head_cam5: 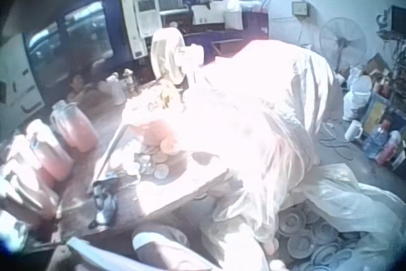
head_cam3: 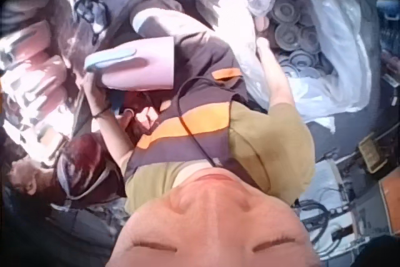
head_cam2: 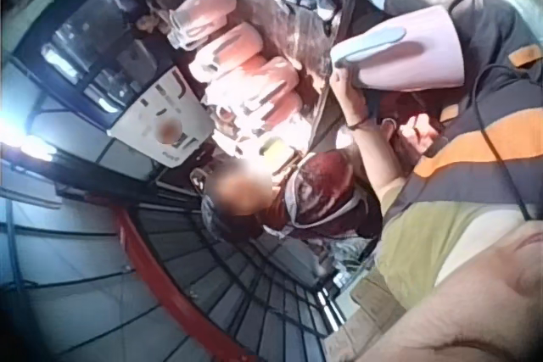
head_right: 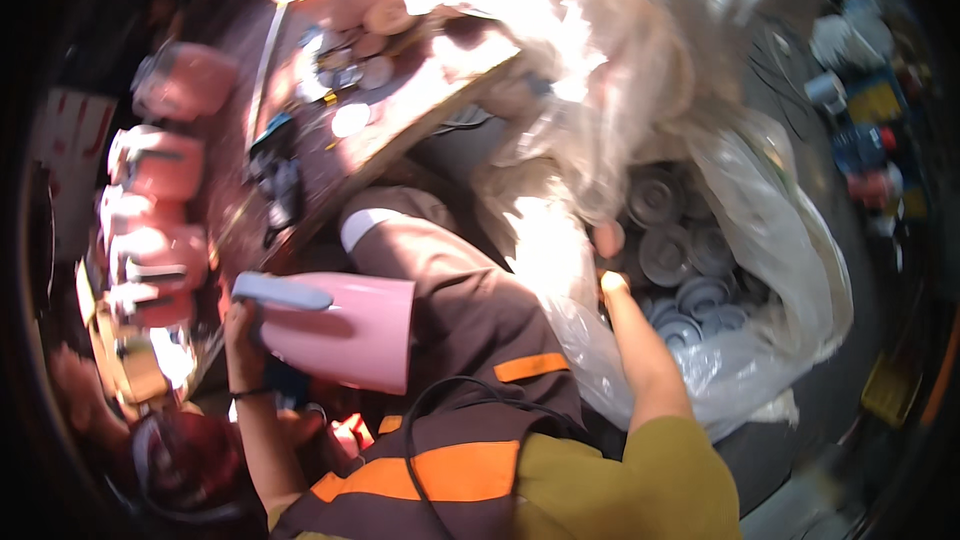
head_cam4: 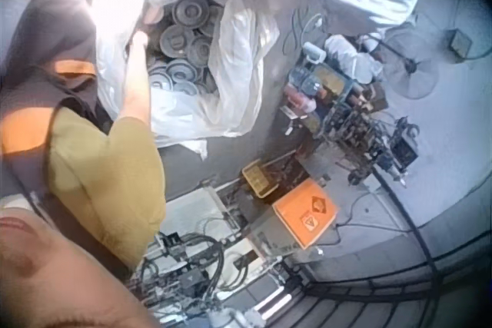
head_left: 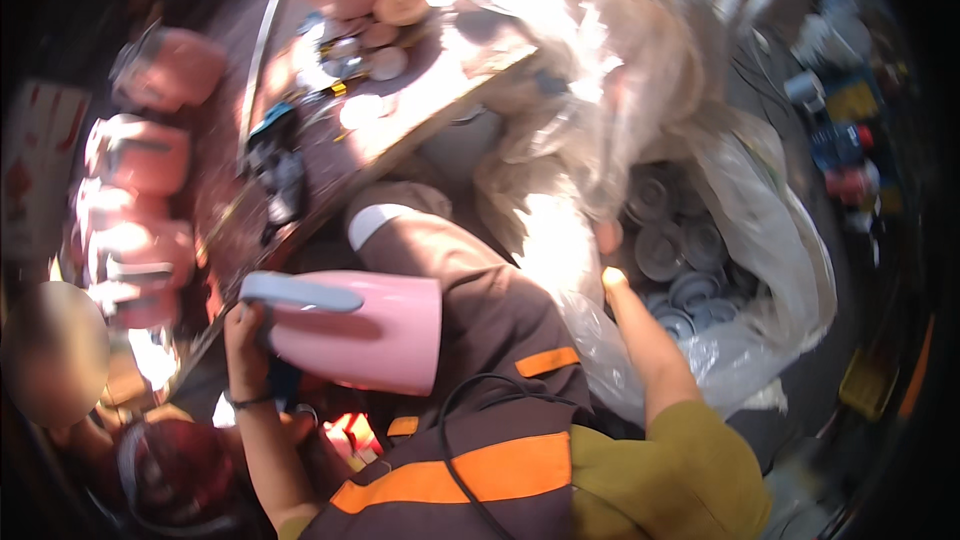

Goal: The person assembles pink kettles by attaching grey lids and handles, then securing them with small metal fasteners. They repeatedly pick up parts, fit them onto the kettle body, and tighten the fasteners before placing the finished units on the table.

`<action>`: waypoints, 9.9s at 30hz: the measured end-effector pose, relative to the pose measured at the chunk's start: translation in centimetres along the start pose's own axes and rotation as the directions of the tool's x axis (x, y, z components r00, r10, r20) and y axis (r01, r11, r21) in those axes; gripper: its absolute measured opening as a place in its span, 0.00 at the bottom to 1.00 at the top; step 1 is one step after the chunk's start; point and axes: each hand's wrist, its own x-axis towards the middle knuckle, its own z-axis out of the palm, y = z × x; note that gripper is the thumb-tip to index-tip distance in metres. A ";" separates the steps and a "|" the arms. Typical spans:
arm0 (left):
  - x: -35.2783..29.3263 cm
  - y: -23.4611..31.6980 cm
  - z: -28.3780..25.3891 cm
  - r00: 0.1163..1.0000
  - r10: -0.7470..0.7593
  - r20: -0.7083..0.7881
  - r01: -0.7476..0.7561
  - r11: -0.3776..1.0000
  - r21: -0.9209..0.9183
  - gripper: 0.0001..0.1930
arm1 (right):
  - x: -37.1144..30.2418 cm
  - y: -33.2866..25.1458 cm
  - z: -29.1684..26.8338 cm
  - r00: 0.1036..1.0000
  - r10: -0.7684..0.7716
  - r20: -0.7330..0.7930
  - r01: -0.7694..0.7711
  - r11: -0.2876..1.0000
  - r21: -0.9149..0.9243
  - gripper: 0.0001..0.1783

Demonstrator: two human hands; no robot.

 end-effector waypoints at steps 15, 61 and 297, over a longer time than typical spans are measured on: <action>-3.1 -9.6 1.2 0.956 -0.200 -0.217 -0.008 0.717 -0.697 0.23 | -30.6 -19.3 -0.9 0.569 -0.811 0.137 0.817 0.537 -0.212 0.16; -8.3 -9.9 -0.3 0.864 0.154 -0.479 -0.385 0.814 -0.435 0.43 | -45.7 -18.4 22.7 -0.292 -0.410 0.864 0.896 0.199 0.397 0.10; -3.6 -10.9 -2.5 0.922 -0.215 -0.322 -0.072 0.721 -0.689 0.21 | -13.2 -10.1 -7.3 0.228 -0.940 0.253 0.331 -0.170 -0.928 0.17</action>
